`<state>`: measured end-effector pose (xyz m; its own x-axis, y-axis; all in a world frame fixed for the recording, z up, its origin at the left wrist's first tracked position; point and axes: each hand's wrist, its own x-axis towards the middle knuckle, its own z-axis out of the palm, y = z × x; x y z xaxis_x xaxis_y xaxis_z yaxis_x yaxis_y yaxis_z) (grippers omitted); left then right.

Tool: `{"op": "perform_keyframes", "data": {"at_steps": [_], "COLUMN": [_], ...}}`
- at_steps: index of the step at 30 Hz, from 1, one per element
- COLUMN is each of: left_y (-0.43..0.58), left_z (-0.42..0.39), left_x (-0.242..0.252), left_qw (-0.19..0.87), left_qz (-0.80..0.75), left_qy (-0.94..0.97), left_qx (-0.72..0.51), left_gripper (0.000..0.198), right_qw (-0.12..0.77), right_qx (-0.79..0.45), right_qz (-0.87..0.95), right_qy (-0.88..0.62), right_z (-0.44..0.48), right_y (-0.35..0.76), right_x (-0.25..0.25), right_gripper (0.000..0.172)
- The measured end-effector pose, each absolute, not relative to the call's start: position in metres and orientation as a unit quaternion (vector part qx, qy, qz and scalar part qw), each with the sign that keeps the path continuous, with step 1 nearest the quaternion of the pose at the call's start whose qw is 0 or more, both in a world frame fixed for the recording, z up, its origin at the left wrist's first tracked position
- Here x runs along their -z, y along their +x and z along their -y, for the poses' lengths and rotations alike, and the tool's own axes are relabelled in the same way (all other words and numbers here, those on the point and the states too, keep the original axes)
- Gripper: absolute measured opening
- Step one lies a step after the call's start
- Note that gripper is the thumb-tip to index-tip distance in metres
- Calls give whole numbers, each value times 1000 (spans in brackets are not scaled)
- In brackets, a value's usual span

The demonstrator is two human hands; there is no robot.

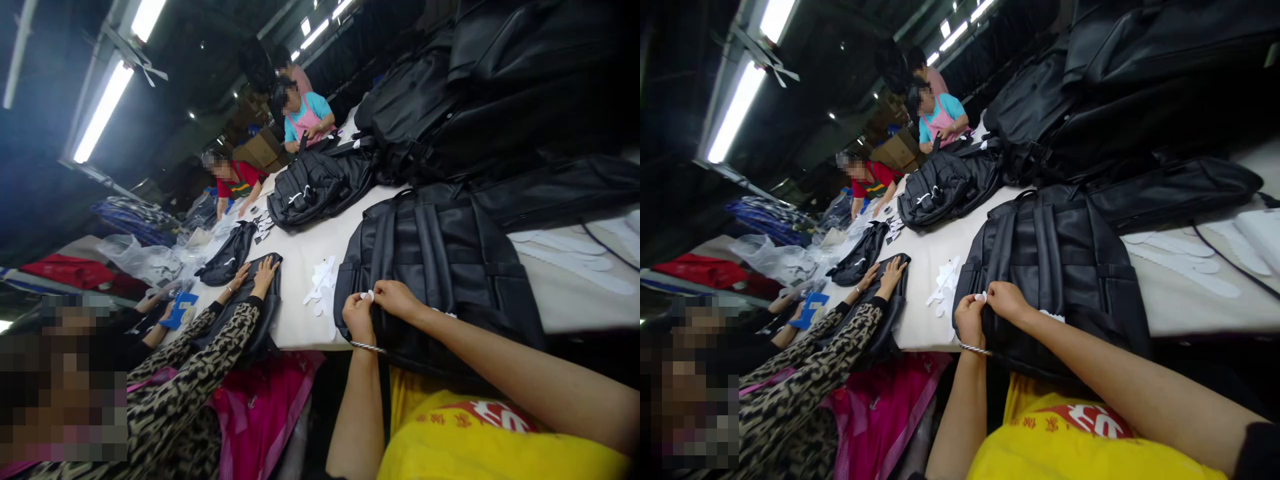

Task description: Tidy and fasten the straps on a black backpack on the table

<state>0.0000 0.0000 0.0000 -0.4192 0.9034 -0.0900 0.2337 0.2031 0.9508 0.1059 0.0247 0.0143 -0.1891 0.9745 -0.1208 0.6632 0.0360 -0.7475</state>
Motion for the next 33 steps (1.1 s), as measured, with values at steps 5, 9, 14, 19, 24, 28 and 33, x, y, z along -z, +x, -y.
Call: {"op": "perform_keyframes", "data": {"at_steps": [5, 9, 14, 19, 24, 28, 33], "left_y": [-3, 6, 12, 7, 14, 18, 11], "left_z": [-3, 5, 9, 4, 14, 18, 3], "left_x": [5, -7, -13, -8, -14, -24, -25], "left_qw": [310, 237, 208, 200, 114, 46, 214], "left_qz": [-693, -710, -693, -696, -708, -689, -694], "left_qy": [391, 449, 490, 487, 541, 596, 547], "left_qx": [-520, -488, -486, -488, -439, -410, -417], "left_gripper": [18, 18, 18, 18, 19, 20, 15], "right_qw": [310, 331, 354, 380, 385, 406, 424], "right_qx": [-465, -438, -450, -472, -498, -467, -380], "right_qz": [616, 607, 576, 524, 484, 512, 578], "right_qy": [-555, -575, -584, -599, -608, -595, -585], "right_z": [-11, -8, -16, -17, -13, -5, 5], "right_y": [107, 108, 107, 107, 109, 116, 124], "right_x": [-13, -14, -11, -4, 1, -3, -9], "right_gripper": [27, 27, 27, 23, 25, 26, 26]}}
